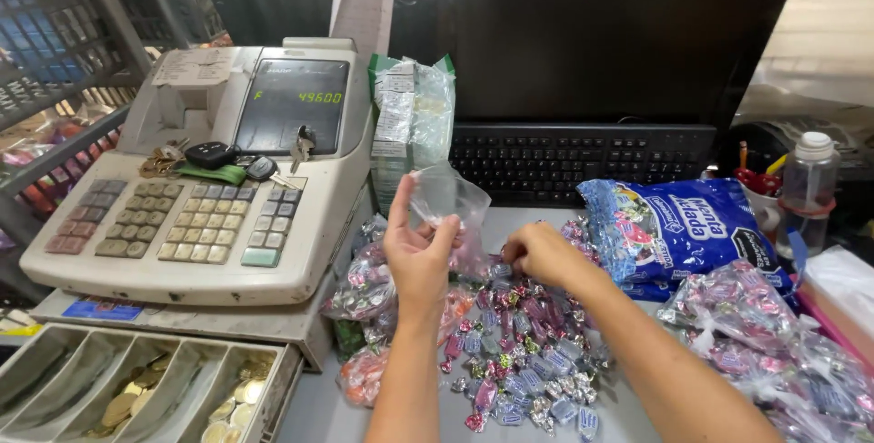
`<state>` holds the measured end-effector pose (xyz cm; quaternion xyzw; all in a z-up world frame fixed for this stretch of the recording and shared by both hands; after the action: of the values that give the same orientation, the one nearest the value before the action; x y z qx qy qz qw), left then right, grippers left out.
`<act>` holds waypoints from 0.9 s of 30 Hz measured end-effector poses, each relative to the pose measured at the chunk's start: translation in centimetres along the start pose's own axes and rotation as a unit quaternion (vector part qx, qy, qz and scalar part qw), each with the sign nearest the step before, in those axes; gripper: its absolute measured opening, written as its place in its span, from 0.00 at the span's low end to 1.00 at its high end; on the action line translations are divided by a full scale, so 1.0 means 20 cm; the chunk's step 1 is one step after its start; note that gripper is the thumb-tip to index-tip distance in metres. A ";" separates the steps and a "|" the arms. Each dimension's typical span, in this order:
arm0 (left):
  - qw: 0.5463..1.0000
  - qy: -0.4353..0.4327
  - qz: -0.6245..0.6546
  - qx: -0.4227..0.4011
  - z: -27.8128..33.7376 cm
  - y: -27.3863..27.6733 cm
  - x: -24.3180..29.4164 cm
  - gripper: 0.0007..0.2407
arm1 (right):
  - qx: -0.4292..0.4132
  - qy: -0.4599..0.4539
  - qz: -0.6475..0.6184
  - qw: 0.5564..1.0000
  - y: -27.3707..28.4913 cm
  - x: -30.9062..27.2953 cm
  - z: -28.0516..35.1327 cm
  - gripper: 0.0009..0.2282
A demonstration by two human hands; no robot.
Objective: Bagging small individually wrapped candies into plastic bags at a checkout counter
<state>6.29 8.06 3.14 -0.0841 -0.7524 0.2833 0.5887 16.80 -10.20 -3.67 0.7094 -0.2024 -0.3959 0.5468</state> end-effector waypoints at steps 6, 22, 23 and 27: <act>1.000 -0.013 -0.002 -0.020 0.02 -0.04 0.01 0.36 | 0.073 -0.019 -0.028 0.997 0.15 0.12 0.01 0.10; 0.999 -0.023 -0.022 -0.025 -0.03 -0.01 -0.08 0.34 | 0.300 0.185 -0.352 0.867 0.53 -0.32 0.03 0.15; 0.999 -0.023 -0.022 -0.025 -0.04 -0.01 -0.07 0.34 | 0.300 0.185 -0.352 0.867 0.49 -0.24 0.00 0.15; 0.993 -0.110 -0.009 0.030 -0.05 0.04 0.01 0.35 | 0.073 0.149 -0.119 0.979 0.00 -0.02 -0.14 0.25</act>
<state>6.97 9.22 3.02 -0.0284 -0.8044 0.3079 0.5073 18.80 -8.21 -3.23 0.8173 -0.0612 -0.3319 0.4670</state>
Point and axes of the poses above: each hand's wrist, its own z-axis away from the middle knuckle, its own y-axis out of the back of the hand, x = y × z, the point moved 7 cm from there along -z, towards the middle knuckle, and after that the axes turned 15 degrees about y, right-handed, at the moved point
